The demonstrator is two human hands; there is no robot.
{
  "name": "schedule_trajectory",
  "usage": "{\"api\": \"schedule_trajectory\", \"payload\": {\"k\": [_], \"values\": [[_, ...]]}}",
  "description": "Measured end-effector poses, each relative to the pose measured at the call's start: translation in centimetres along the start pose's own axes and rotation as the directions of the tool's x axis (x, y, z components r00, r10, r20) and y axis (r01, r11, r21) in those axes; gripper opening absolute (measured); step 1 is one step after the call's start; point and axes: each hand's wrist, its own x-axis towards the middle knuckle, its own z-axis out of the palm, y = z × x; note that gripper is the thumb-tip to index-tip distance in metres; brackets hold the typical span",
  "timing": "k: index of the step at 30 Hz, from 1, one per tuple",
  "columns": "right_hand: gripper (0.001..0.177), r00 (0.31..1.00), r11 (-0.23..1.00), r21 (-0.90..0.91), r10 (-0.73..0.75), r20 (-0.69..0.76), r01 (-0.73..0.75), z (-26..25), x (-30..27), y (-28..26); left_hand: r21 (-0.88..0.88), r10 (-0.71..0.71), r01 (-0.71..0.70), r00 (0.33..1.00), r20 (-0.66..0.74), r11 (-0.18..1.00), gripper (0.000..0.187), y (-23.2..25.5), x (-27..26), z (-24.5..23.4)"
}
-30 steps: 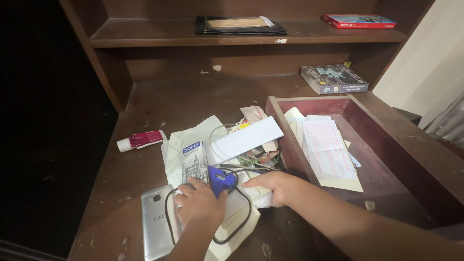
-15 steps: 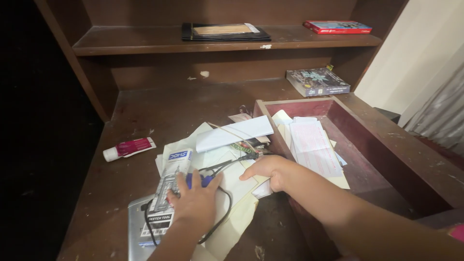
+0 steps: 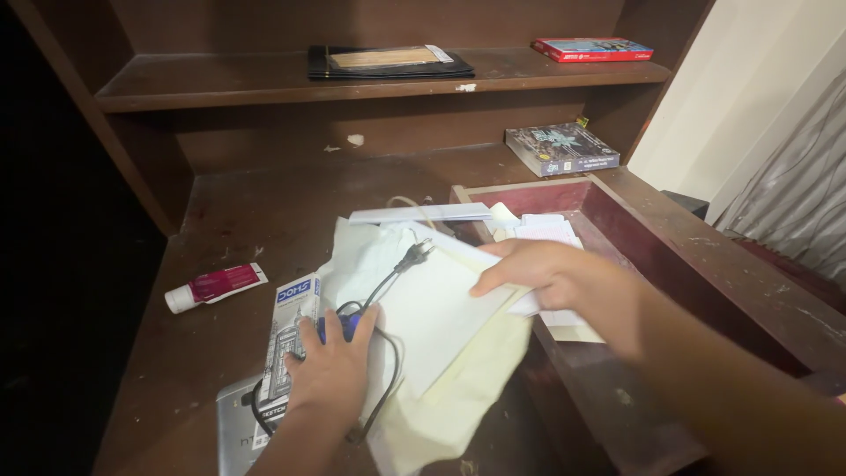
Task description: The person cleans a wooden drawer with a cloth and then organizes various items into it. They place papers, a glue gun, a box, a phone, a tube of cream, and several small accessories into the drawer.
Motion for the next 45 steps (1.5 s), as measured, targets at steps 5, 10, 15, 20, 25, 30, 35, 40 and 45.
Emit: {"api": "schedule_trajectory", "payload": {"k": [5, 10, 15, 20, 25, 30, 35, 40, 45], "values": [[0.06, 0.981, 0.993, -0.079, 0.074, -0.177, -0.089, -2.3, -4.9, -2.3, 0.031, -0.02, 0.022, 0.997, -0.071, 0.999, 0.077, -0.7, 0.8, 1.4], [0.063, 0.936, 0.981, -0.091, 0.132, -0.325, -0.17, -5.4, -8.0, -1.5, 0.071, -0.022, 0.023, 1.0, -0.019, 0.997, 0.079, -0.6, 1.0, 1.4], [0.069, 0.947, 0.99, 0.016, 0.142, -0.289, -0.143, -8.8, -10.9, 0.4, 0.104, -0.057, 0.057, 0.998, -0.004, 0.993, 0.07, 0.1, 1.1, 1.2], [0.063, 0.928, 0.989, 0.051, 0.149, -0.341, -0.14, -11.1, -13.1, 2.0, -0.034, -0.123, 0.119, 0.981, -0.152, 0.992, 0.038, 2.8, 1.5, -0.3], [0.06, 0.916, 0.98, 0.175, 0.151, -0.371, -0.09, -14.8, -14.6, 4.1, -0.649, -0.348, 0.086, 0.892, -0.288, 0.756, 0.052, 8.4, 1.3, -3.1], [0.064, 0.907, 0.931, 0.362, 0.108, -0.408, 0.052, -16.5, -16.4, 4.9, -0.991, -0.322, 0.13, 0.938, 0.125, -0.007, 0.069, 11.6, 0.3, -6.6], [0.064, 0.969, 0.96, 0.244, -0.076, -0.234, 0.135, -16.1, -15.8, 4.6, -0.924, -0.028, 0.166, 0.982, 0.187, -0.344, 0.061, 15.0, -1.1, -9.2], [0.064, 0.959, 0.966, 0.207, -0.094, -0.269, 0.152, -14.0, -14.8, 4.7, -0.925, -0.009, 0.093, 0.995, 0.103, -0.369, 0.068, 18.9, -2.1, -8.7], [0.059, 0.971, 0.997, 0.033, -0.058, -0.234, 0.068, -13.6, -14.6, 5.5, -0.9, -0.16, 0.113, 0.967, 0.197, -0.42, 0.071, 21.6, -3.8, -8.3]]}}
